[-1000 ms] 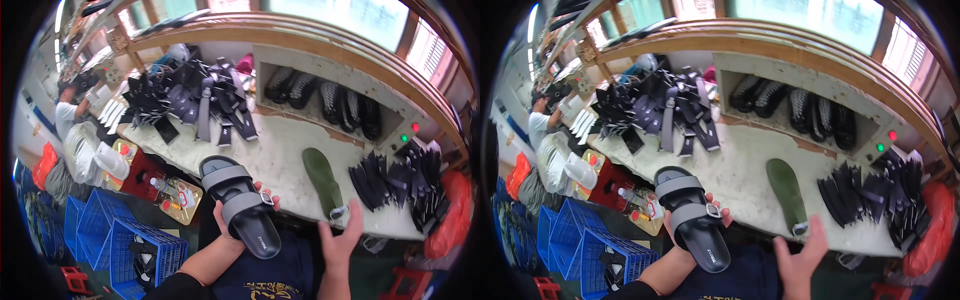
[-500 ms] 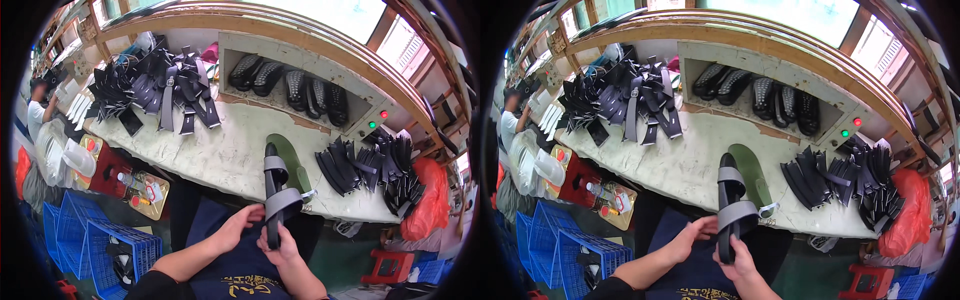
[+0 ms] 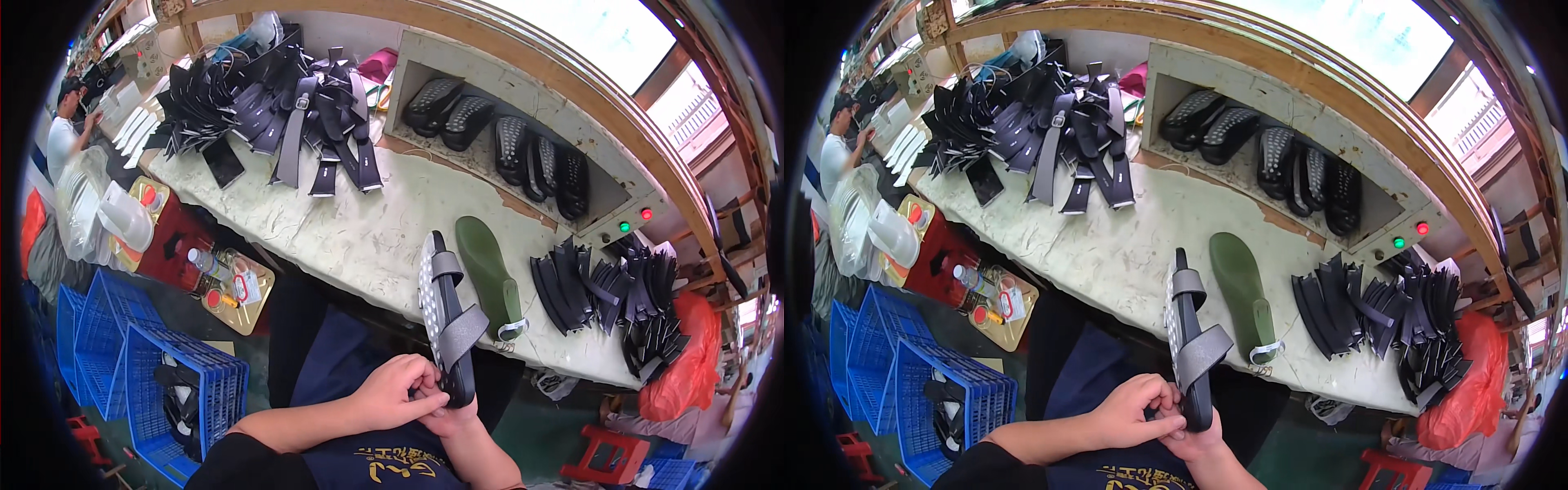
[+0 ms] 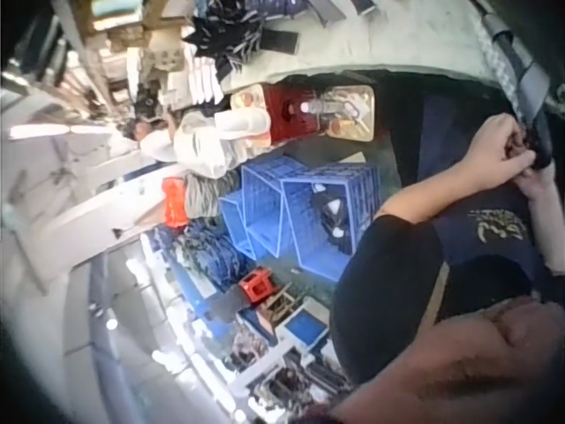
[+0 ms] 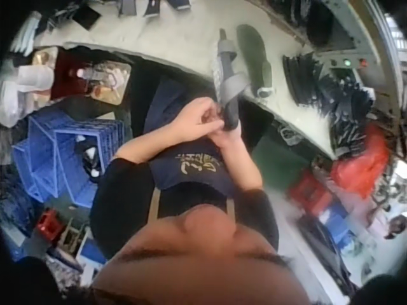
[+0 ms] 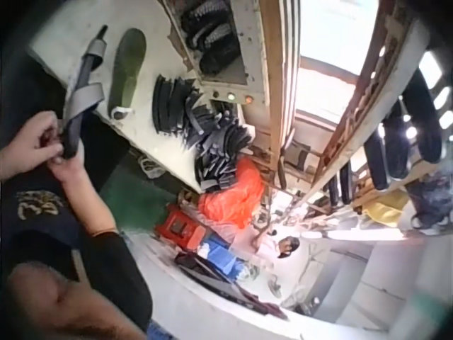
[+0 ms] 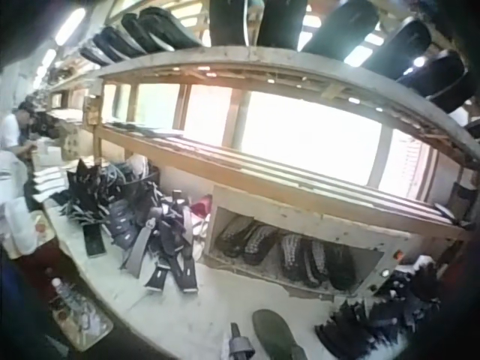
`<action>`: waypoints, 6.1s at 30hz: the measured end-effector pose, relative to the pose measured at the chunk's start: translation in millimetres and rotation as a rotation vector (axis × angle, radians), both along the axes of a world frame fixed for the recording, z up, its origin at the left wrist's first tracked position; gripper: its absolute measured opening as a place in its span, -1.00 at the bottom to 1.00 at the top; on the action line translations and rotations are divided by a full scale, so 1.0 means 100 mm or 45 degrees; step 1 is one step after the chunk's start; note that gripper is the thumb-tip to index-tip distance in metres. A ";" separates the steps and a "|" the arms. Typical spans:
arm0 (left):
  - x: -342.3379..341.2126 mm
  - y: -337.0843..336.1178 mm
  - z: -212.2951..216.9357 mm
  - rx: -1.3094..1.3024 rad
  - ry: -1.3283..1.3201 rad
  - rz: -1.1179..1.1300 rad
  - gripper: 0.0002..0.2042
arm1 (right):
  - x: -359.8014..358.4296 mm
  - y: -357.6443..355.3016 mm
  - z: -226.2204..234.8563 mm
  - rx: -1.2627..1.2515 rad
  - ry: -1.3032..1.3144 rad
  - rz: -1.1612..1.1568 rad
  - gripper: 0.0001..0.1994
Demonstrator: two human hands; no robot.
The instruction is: The person takes a sole from a shelf, aligns it onto a shoe last, and attaches straps around the last and sole by hand. The person presses the straps to assemble the sandal, removes the sandal from the shoe last, and repeats the process.
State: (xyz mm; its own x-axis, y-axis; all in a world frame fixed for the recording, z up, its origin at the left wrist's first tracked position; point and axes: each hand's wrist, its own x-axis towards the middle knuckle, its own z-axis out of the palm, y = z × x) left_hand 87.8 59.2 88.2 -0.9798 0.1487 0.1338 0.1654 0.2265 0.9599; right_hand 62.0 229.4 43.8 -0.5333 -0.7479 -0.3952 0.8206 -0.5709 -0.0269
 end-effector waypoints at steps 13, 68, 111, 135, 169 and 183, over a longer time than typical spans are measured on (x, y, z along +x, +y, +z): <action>0.02 -0.18 -0.05 -0.226 0.059 0.125 -0.75 | 0.04 -0.20 0.46 1.082 0.950 -0.114 -0.72; -0.33 1.56 -0.24 -0.815 -0.113 -1.440 -0.44 | 3.06 2.87 -0.69 1.622 -0.798 -2.454 -0.71; -0.39 -1.06 -1.41 -0.050 -0.561 -0.345 -0.57 | -4.07 -1.82 0.83 2.977 2.431 0.163 -0.41; -0.57 -0.99 -1.51 0.025 -0.753 -0.340 -0.55 | -4.33 -0.66 0.56 3.470 2.251 0.434 -0.21; -0.51 -0.45 -0.48 1.272 -0.602 0.704 -0.72 | -1.03 0.13 0.96 2.786 2.164 -0.439 -0.45; -0.35 -0.24 -0.58 1.400 -0.676 0.625 -0.69 | -1.02 0.27 0.39 1.705 1.075 -0.197 -0.56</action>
State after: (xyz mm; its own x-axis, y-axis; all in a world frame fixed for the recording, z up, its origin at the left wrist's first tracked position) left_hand 52.6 35.4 30.7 -0.8707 -0.1744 -0.4599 -0.1618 -0.7815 0.6026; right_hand -40.5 256.7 82.6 -0.9652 -0.0376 -0.2586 0.2492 0.1656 -0.9542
